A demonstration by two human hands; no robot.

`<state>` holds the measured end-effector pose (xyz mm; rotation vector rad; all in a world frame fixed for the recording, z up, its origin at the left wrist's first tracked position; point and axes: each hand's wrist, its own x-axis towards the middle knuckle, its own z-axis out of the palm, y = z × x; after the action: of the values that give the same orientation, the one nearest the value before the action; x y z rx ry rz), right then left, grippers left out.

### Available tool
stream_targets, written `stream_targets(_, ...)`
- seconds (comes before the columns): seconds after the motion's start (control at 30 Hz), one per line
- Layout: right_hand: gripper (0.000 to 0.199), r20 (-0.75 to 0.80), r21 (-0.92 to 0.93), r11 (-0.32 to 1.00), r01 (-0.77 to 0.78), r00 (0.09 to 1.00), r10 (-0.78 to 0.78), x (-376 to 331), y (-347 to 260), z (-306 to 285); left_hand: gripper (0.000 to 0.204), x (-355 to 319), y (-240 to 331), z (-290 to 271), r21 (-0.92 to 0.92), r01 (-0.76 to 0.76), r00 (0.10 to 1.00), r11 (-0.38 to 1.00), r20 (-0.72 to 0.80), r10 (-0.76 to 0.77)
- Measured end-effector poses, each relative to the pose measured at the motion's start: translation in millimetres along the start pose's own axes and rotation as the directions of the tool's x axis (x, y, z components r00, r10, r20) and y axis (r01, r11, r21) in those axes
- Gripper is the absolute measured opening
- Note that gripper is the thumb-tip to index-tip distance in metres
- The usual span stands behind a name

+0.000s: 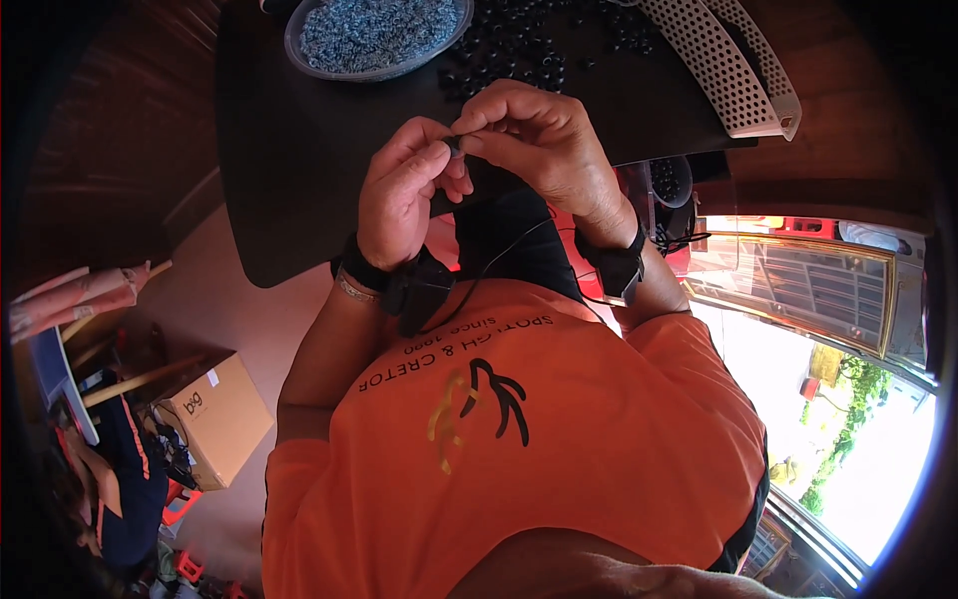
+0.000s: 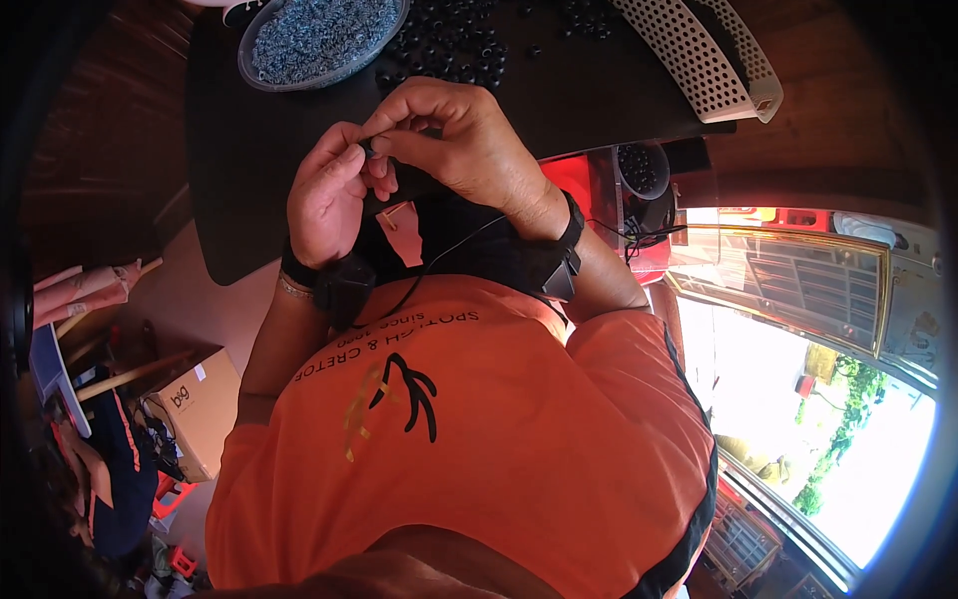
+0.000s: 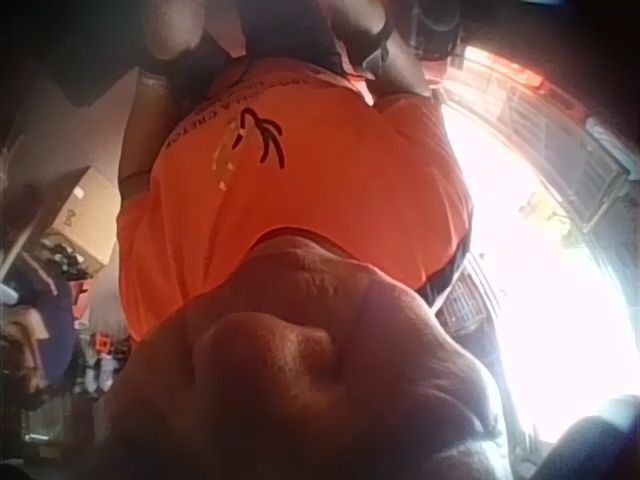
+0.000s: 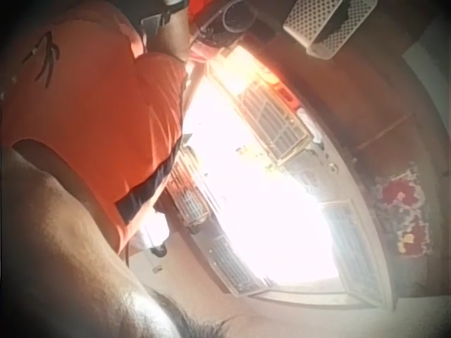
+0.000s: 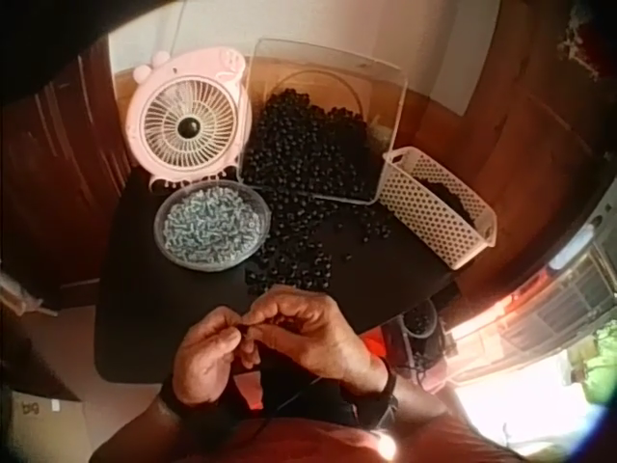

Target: The person assembles small black plastic components by repeatedly picking them up and fitting small pieces into them by hand.

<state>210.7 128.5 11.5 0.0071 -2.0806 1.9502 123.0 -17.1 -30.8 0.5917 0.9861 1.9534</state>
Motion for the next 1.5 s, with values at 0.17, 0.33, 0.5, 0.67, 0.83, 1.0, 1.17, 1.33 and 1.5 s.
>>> stream_targets(0.17, 0.008, -0.076, 0.047, 0.999, 0.026, 0.997, -0.022, 0.9, 2.7, 6.2, 0.018, 0.0, -1.2, -1.0, -0.018, -0.01, 1.0, 1.0, -0.002, 0.009)
stream_targets(0.33, 0.006, -0.048, 0.221, 0.974, -0.048, 0.997, 0.06, 2.0, 1.9, 6.2, 0.018, 0.1, -1.4, -1.1, -0.03, -0.016, 1.0, 0.999, -0.01, 0.016)
stream_targets(0.5, 0.006, -0.088, 0.047, 0.998, 0.047, 0.995, -0.043, -0.6, 5.8, 8.7, 0.018, 0.2, 0.5, 0.0, -0.033, 0.004, 1.0, 0.999, -0.019, -0.005)
stream_targets(0.67, 0.005, -0.118, 0.144, 0.989, 0.025, 0.993, -0.008, -0.8, 6.9, 13.4, 0.018, 0.6, -0.7, -1.1, -0.067, -0.013, 1.0, 0.998, -0.015, 0.012)
stream_targets(0.83, 0.016, -0.197, -0.105, 0.988, 0.115, 0.971, -0.134, -0.3, 18.1, 19.5, 0.017, 1.7, 0.8, -1.1, -0.14, -0.012, 0.998, 0.99, -0.06, 0.004)
stream_targets(1.0, 0.028, -0.202, -0.471, 0.852, 0.227, 0.913, -0.355, 3.1, 19.8, 31.5, 0.016, 3.2, 0.5, -3.4, -0.249, -0.016, 0.996, 0.968, -0.092, -0.007)
stream_targets(1.17, 0.027, -0.236, -0.628, 0.742, 0.236, 0.85, -0.47, 6.3, 30.1, 40.3, 0.015, 3.4, 0.1, -5.0, -0.324, 0.01, 0.994, 0.946, -0.098, -0.044)
stream_targets(1.33, 0.026, -0.24, -0.695, 0.673, 0.253, 0.801, -0.548, 9.5, 39.1, 45.6, 0.016, 4.5, -2.6, -8.3, -0.352, -0.003, 0.991, 0.936, -0.128, -0.045)
stream_targets(1.5, 0.025, -0.215, -0.744, 0.621, 0.247, 0.791, -0.572, 11.1, 37.5, 47.5, 0.017, 3.9, -2.0, -7.0, -0.39, -0.002, 0.986, 0.921, -0.152, -0.062)
